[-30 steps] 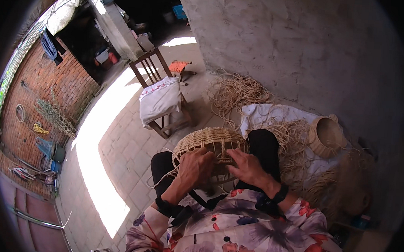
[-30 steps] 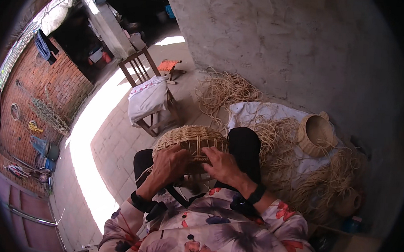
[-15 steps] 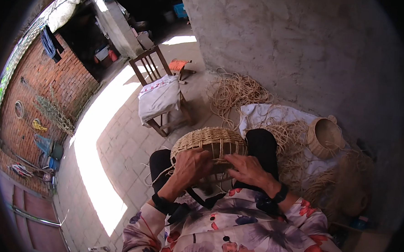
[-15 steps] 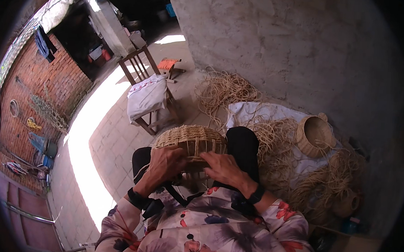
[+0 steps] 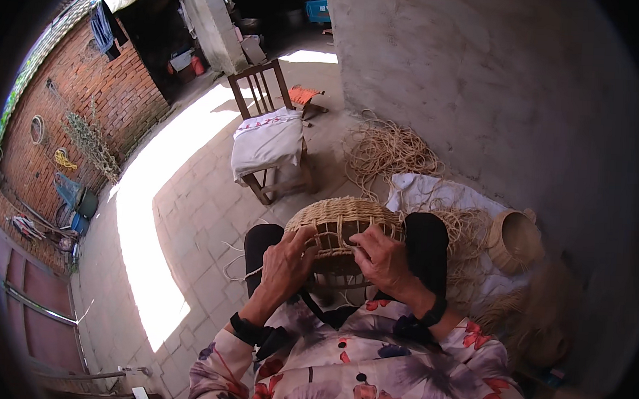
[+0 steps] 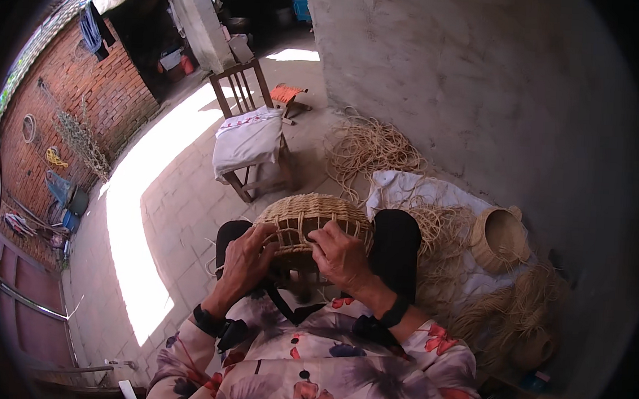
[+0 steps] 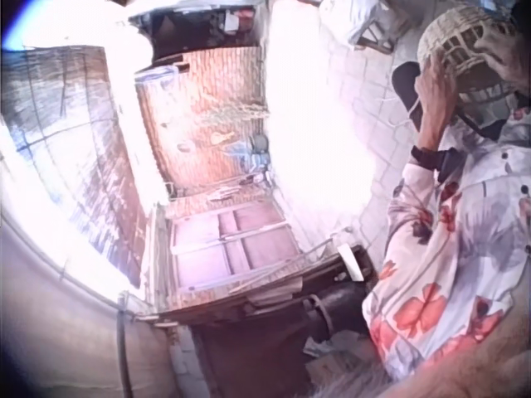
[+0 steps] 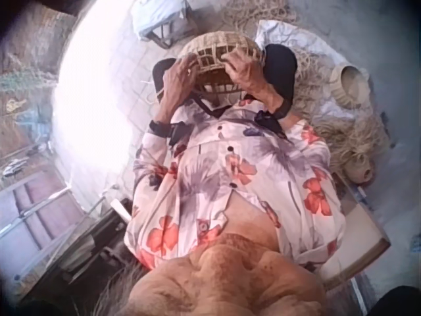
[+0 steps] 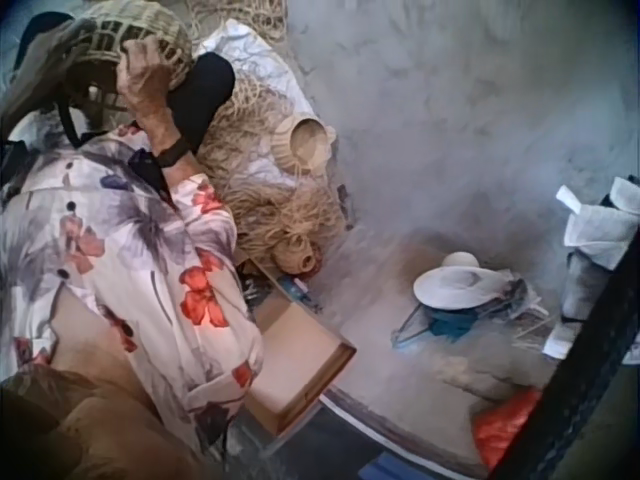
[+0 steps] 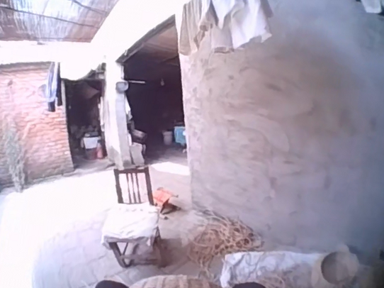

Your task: Weaving a basket using straw or similar natural fibers.

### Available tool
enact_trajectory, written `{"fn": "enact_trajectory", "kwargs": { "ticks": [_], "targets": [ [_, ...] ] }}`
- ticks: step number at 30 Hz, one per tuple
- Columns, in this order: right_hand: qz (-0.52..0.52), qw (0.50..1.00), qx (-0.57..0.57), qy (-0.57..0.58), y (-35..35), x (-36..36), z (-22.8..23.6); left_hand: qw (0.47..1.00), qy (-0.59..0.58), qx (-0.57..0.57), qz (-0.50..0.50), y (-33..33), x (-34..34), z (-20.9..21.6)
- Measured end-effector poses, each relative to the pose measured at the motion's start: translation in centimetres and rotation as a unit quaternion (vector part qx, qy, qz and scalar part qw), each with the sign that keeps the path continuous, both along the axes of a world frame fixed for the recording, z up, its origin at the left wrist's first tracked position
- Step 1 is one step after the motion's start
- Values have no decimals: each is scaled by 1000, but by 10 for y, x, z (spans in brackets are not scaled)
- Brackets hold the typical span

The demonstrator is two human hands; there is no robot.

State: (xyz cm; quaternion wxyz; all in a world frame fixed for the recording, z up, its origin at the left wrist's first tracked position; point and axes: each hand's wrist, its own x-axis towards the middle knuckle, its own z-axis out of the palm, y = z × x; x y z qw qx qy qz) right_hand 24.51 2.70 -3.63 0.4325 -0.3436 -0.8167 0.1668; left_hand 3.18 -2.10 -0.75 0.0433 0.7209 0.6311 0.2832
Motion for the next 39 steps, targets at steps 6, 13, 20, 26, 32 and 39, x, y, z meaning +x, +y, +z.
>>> {"fn": "enact_trajectory", "kwargs": {
  "ticks": [6,13,20,26,32,39],
  "targets": [
    [-8,999,-24,-22,14,-7,-14,987,-23,-45,-155,-15,-1,-10],
    [109,992,-64,-1,23,9,-4,979,-168,-90,-67,-12,-33,-8],
    [71,996,-56,-17,1,-10,14,971,-191,-108,-91,-9,-39,-14],
    [85,993,-10,-81,9,-24,11,983,-154,-94,-30,-21,-43,9],
    [273,961,13,32,-4,-66,58,795,-526,-202,-224,-43,-38,68],
    [361,816,-432,128,-2,-48,57,769,-580,-145,-228,-22,-26,69]
  ]
}}
